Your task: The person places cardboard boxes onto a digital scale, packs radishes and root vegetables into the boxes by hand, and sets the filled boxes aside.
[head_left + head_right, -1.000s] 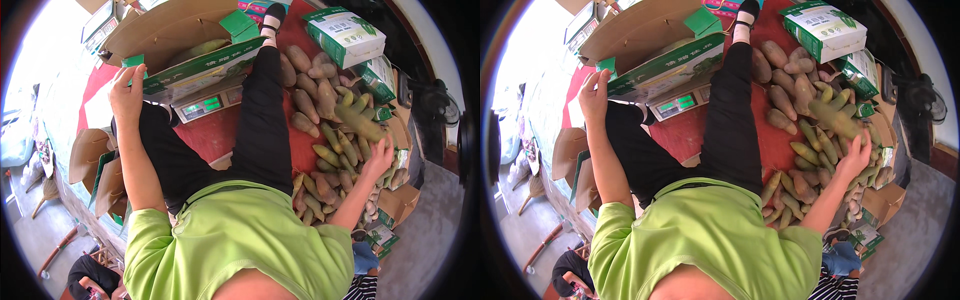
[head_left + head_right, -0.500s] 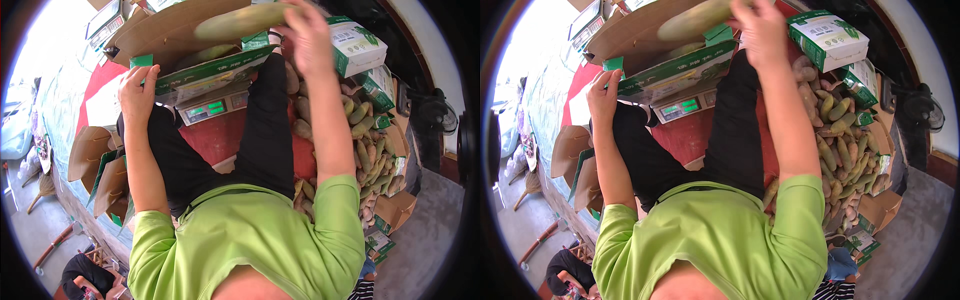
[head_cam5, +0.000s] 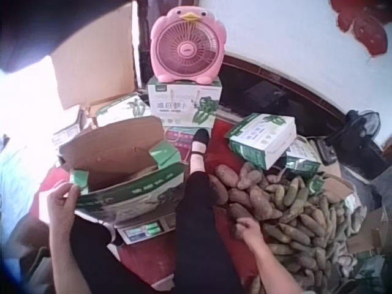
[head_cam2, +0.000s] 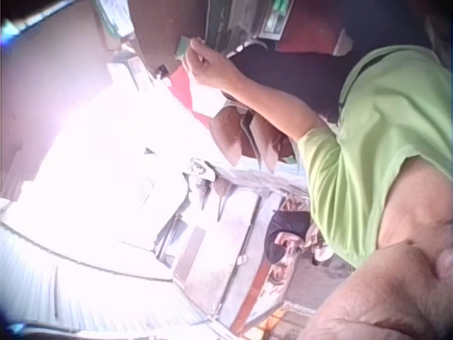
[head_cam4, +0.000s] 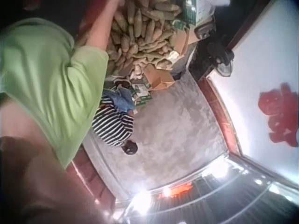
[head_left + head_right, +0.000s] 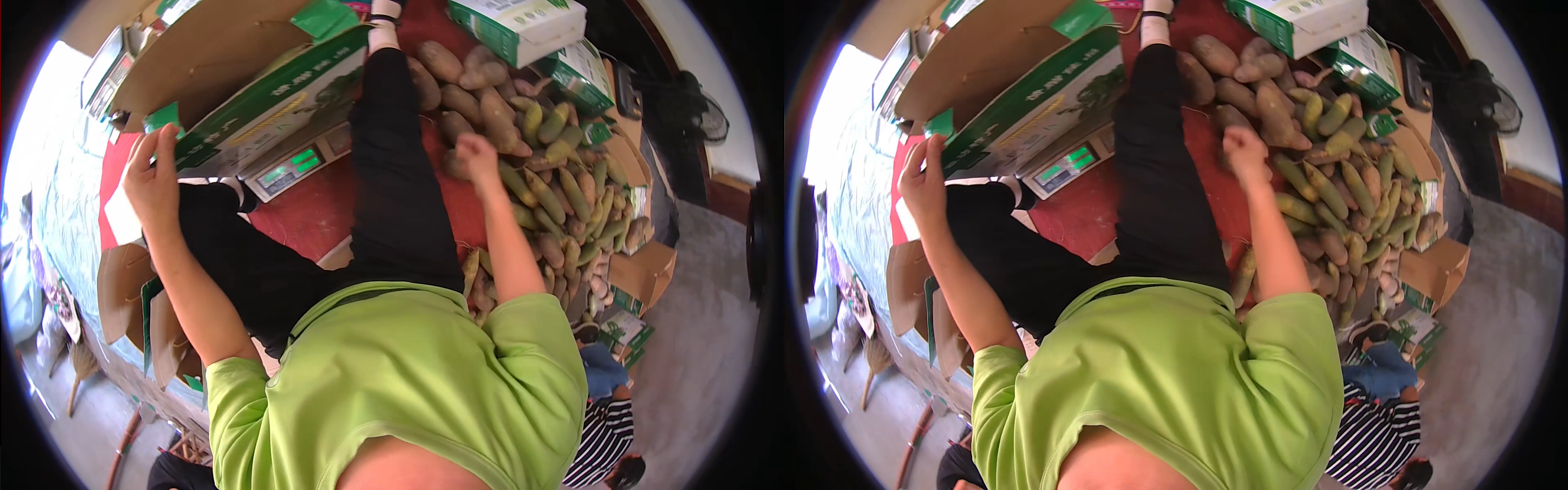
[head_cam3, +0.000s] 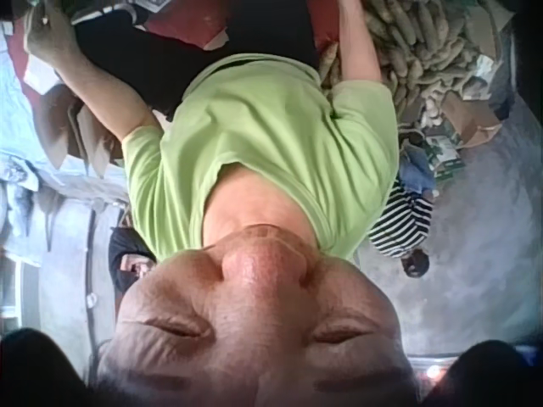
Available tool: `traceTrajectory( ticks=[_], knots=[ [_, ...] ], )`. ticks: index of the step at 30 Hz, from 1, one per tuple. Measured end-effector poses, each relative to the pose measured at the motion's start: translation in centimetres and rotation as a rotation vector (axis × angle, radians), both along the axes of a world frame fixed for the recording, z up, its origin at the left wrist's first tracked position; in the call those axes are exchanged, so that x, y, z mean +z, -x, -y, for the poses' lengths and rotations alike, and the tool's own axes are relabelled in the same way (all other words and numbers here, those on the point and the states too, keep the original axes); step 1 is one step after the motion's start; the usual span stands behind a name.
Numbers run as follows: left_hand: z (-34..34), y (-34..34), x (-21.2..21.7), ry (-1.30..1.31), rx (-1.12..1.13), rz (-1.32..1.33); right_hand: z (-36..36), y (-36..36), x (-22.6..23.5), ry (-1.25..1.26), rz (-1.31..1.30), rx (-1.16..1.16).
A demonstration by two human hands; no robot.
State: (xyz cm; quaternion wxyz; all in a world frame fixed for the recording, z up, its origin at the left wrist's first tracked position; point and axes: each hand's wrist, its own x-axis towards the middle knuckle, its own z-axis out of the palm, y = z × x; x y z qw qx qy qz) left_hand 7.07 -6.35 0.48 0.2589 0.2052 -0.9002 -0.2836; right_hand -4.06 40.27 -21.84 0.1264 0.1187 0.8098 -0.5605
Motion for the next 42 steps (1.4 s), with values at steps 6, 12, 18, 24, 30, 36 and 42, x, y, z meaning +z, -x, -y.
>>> traceTrajectory(
  ticks=[6, 12, 18, 24, 30, 36, 42],
  knots=[
    [0.5, -0.1, -0.6, 0.014, 0.118, 0.087, -10.2, -15.7, -12.5, -0.394, 0.215, 0.238],
    [1.4, -0.5, -1.4, 0.019, 0.124, 0.017, -8.2, -21.7, -9.6, -0.293, 0.621, -0.004],
    [2.0, -0.3, -1.2, -0.065, 0.134, -0.048, -11.2, -23.3, -13.8, -0.185, 0.528, 0.123],
    [1.7, -0.3, -1.0, -0.008, 0.181, 0.003, -10.6, -22.9, -11.3, -0.242, 0.677, -0.098],
    [1.0, 0.9, -1.1, -0.031, 0.154, 0.013, -18.2, -22.9, -10.8, -0.495, 0.604, -0.115],
    [1.1, 0.0, -0.6, -0.015, 0.165, -0.020, -17.2, -20.5, -7.2, -0.431, 0.771, -0.336],
    [1.1, 1.5, -2.3, -0.086, 0.103, -0.077, -22.0, -24.0, -12.8, -0.798, 0.707, 0.175]
  ],
)
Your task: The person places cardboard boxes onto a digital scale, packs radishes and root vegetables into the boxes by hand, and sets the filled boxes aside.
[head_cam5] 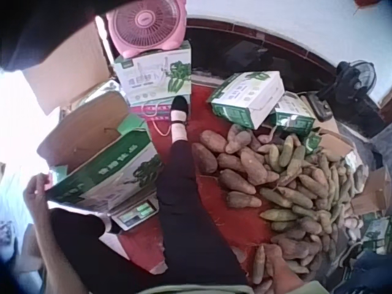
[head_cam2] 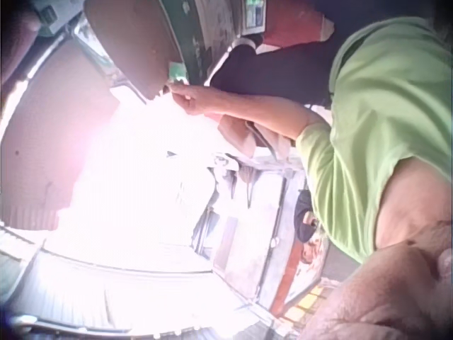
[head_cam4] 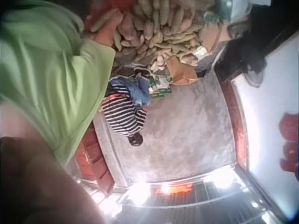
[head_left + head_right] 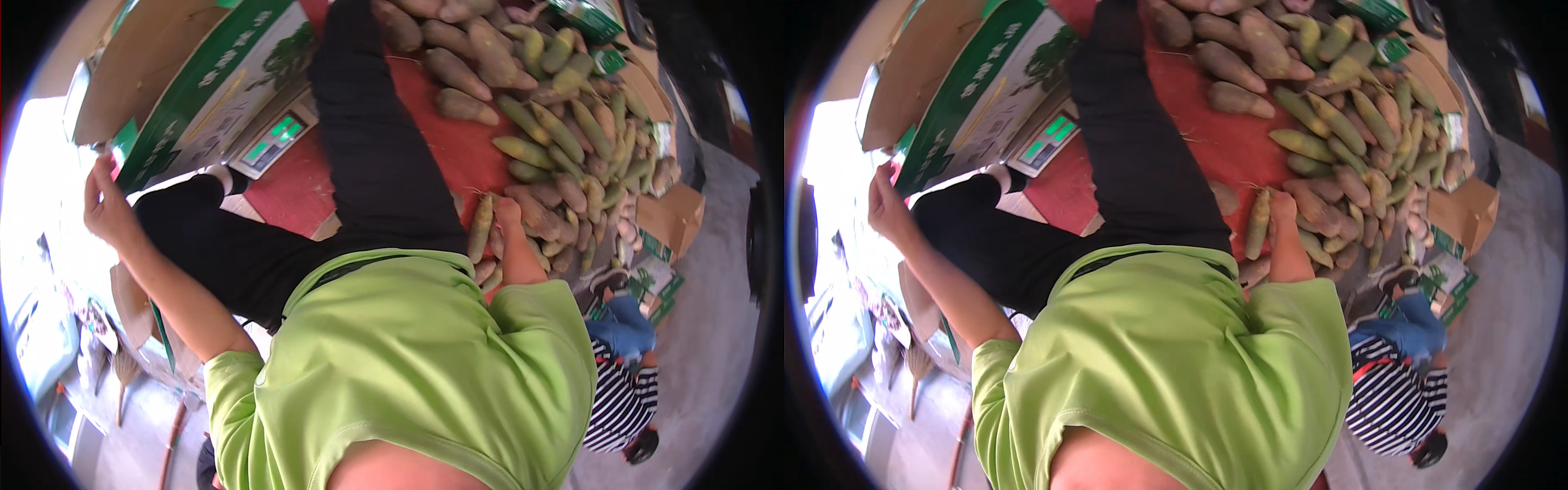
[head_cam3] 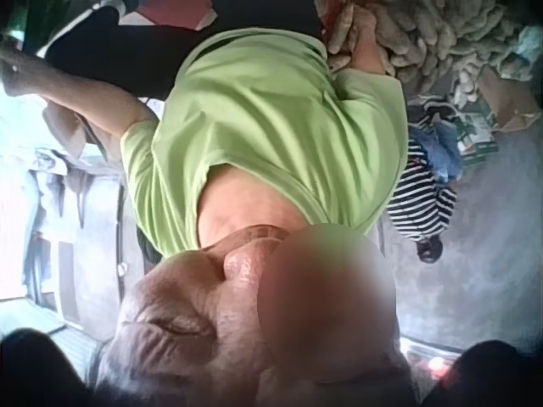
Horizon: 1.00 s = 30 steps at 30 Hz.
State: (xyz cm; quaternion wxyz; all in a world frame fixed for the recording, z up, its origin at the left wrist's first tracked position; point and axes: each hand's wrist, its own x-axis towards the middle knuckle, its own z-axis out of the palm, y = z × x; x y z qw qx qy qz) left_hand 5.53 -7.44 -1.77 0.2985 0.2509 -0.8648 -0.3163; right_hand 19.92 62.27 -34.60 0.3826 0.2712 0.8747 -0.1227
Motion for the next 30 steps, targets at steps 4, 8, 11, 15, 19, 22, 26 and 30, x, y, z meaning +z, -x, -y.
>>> traceTrajectory(
  ticks=[4, 8, 11, 15, 19, 22, 26, 30],
  knots=[
    [0.1, -2.2, 1.6, 0.074, 0.107, -0.032, 6.0, 1.6, 1.6, 0.288, -0.163, -0.201],
    [-0.8, -1.2, 1.3, 0.072, 0.071, -0.052, 5.7, 1.3, -0.1, 0.030, -0.202, -0.021],
    [-0.9, -1.3, 1.6, 0.069, 0.076, -0.019, 6.9, 2.3, 0.9, -0.044, -0.070, 0.038],
    [-1.1, -0.9, 1.5, 0.066, 0.071, -0.003, 6.7, 1.8, 0.6, -0.039, -0.042, 0.170],
    [-0.7, -1.1, 1.5, 0.076, 0.061, -0.017, 8.4, 3.4, 1.5, -0.056, 0.030, 0.245],
    [-0.8, -1.1, 1.4, 0.111, 0.092, 0.012, 9.7, 4.2, 1.9, -0.079, 0.163, 0.339],
    [-0.8, -1.0, 1.3, 0.106, 0.090, 0.014, 9.1, 3.2, 0.6, -0.069, 0.112, 0.359],
    [-0.6, -1.3, 1.3, 0.094, 0.091, -0.009, 9.6, 2.4, 0.6, 0.019, 0.051, 0.242]
  ],
)
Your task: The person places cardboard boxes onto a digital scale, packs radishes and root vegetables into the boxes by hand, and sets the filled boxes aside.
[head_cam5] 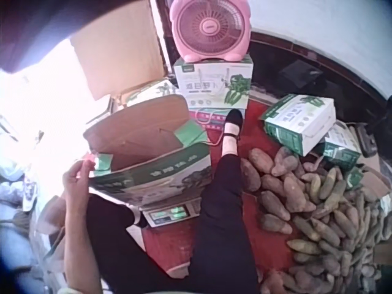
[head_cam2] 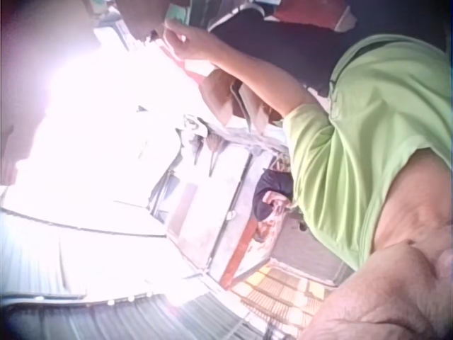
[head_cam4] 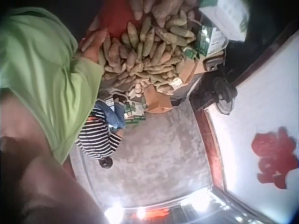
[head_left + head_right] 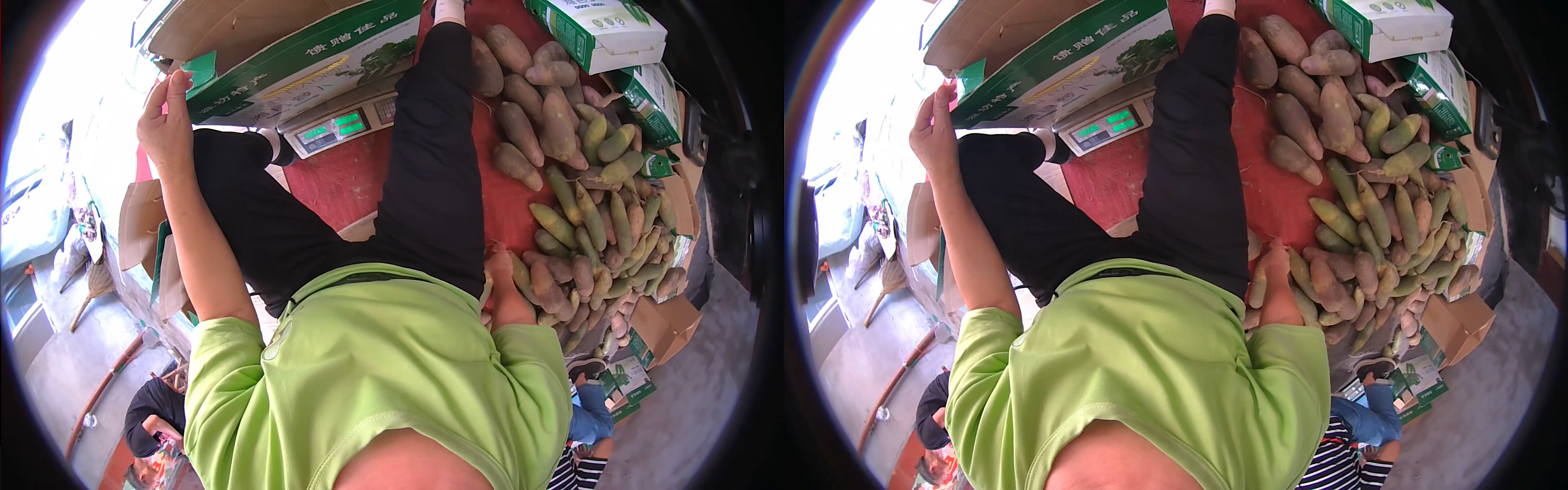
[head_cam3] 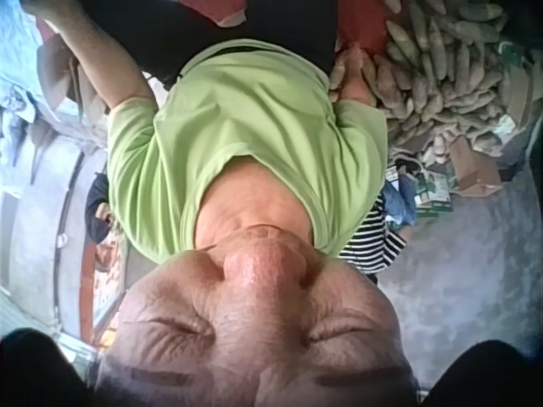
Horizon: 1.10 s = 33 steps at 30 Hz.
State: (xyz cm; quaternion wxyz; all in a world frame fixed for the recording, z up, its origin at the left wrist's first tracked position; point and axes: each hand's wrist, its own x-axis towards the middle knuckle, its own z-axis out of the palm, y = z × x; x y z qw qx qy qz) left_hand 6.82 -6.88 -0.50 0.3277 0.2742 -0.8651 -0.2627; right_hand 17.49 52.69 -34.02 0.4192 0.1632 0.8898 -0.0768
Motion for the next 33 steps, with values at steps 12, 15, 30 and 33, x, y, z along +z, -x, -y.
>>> traceTrajectory(
  ticks=[12, 15, 30, 33],
  knots=[
    [-0.4, 0.1, 0.3, 0.038, 0.027, 0.074, -0.3, -1.2, 2.1, 0.002, -0.129, -0.004],
    [-0.4, 0.1, 0.3, 0.043, 0.007, 0.047, -1.5, -2.0, 2.7, 0.048, -0.223, -0.048],
    [-0.8, 0.0, 0.5, 0.039, -0.084, 0.009, -1.6, 7.4, 13.4, 0.606, -0.814, -0.725],
    [-1.0, -0.1, 1.0, 0.043, -0.096, 0.040, 1.7, 13.4, 19.1, 0.612, -0.964, -0.553]
  ],
)
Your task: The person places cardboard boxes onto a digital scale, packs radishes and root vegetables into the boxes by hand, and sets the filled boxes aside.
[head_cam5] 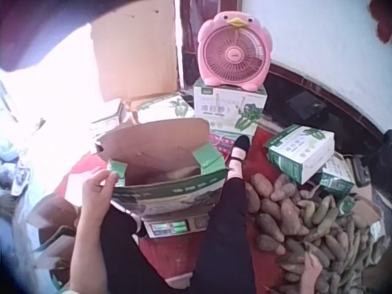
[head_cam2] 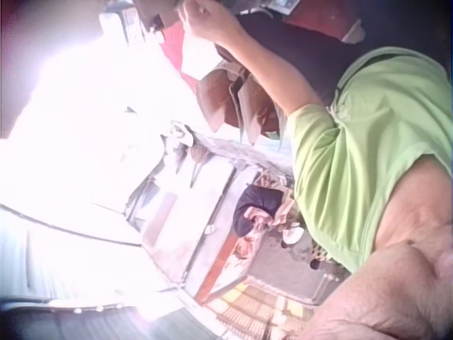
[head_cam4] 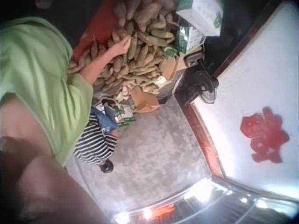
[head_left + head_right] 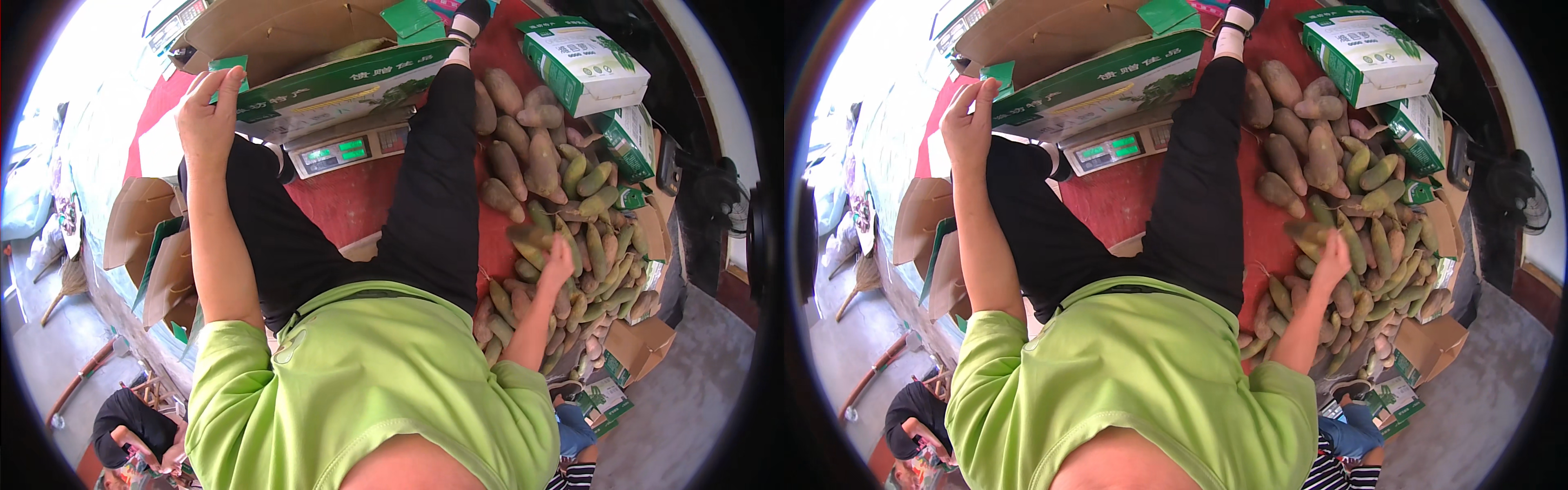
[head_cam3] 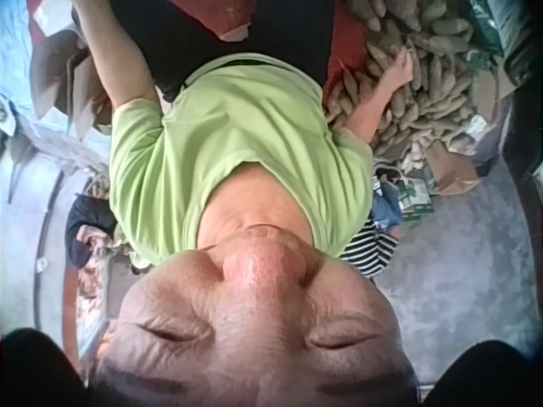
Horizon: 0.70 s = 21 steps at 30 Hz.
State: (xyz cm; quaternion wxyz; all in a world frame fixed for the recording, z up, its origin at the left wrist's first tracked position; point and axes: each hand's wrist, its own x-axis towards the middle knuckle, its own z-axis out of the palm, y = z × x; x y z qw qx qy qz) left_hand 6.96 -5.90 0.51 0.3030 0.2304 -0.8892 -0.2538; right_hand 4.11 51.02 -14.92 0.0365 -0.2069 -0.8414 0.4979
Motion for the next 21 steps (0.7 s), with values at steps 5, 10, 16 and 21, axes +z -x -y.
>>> traceTrajectory(
  ticks=[5, 10, 16, 21],
  knots=[
    [-0.1, -0.2, 0.2, 0.002, 0.012, 0.047, 6.7, 8.5, 10.2, 0.034, -0.345, 0.092],
    [-0.5, -0.1, 0.6, -0.015, 0.026, 0.072, 13.7, 13.6, 18.9, 0.413, -0.733, 0.286],
    [-0.4, -0.6, 0.7, 0.013, 0.050, 0.083, 25.7, 17.3, 20.2, 0.832, -0.706, 0.613],
    [-0.4, -0.3, 0.5, -0.014, 0.015, 0.059, 30.9, 17.0, 17.1, 0.826, -0.337, 0.631]
  ],
)
